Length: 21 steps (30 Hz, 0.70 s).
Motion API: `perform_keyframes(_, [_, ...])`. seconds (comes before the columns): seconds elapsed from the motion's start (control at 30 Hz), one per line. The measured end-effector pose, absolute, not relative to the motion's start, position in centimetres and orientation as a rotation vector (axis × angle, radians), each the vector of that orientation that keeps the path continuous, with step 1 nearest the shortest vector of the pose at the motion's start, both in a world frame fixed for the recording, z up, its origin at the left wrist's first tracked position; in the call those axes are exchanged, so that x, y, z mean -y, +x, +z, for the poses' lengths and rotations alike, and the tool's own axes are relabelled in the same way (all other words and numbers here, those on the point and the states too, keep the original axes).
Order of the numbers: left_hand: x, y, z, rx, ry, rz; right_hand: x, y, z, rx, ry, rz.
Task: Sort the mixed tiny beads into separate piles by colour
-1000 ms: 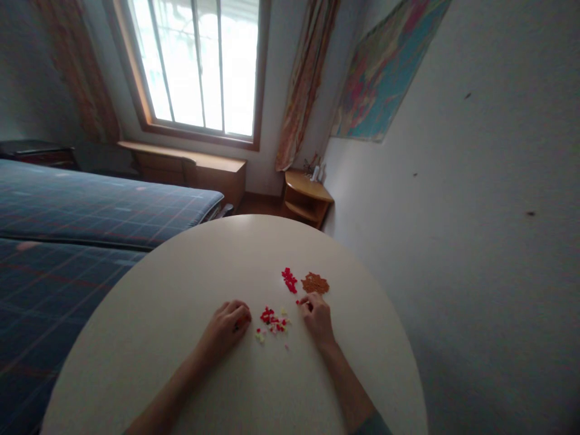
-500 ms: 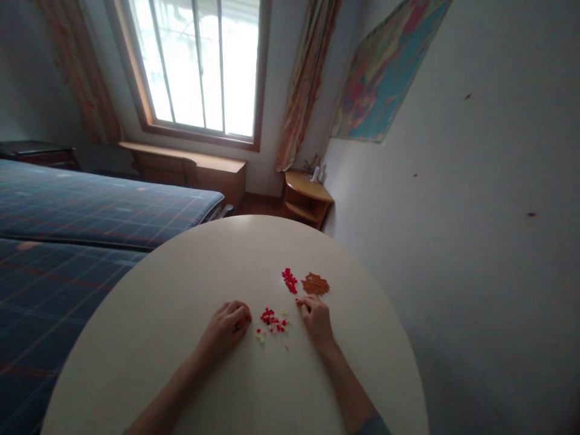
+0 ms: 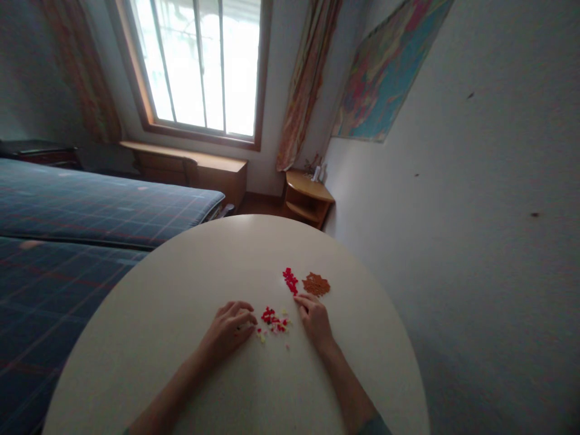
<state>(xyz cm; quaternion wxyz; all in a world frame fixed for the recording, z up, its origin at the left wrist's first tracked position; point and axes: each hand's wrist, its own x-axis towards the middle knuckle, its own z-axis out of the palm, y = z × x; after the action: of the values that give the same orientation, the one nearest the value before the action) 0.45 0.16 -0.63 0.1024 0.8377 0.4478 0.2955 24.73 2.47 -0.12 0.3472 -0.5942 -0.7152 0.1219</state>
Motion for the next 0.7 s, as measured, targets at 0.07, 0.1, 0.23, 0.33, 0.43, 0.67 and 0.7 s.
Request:
perform_keyframes(0.07, [-0.07,0.43,-0.52,-1.267,2.506,0.833,-2.44,24.72,-0.07,1.868,-1.541,0.325])
perform_keyframes(0.1, [-0.05,0.43,-0.47,-1.243,2.521,0.819,-2.43,24.71,-0.06,1.872,-1.54,0.329])
perform_keyframes(0.23, [-0.03,0.52,-0.39,-1.188,2.554,0.81,-2.42,24.71,-0.15,1.882,-1.537,0.341])
perform_keyframes(0.33, [-0.03,0.6,-0.35,-1.186,2.531,0.825,-2.44,24.72,-0.23,1.885,-1.528,0.349])
perform_keyframes(0.43, [-0.04,0.64,-0.29,-1.196,2.503,0.833,-2.49,24.74,-0.3,1.897,-1.522,0.354])
perform_keyframes(0.67, [-0.27,0.54,-0.48,-1.165,2.482,0.847,-2.42,24.69,-0.3,1.894,-1.503,0.341])
perform_keyframes(0.7, [-0.31,0.52,-0.51,-1.147,2.481,0.857,-2.4,24.68,-0.28,1.885,-1.498,0.34])
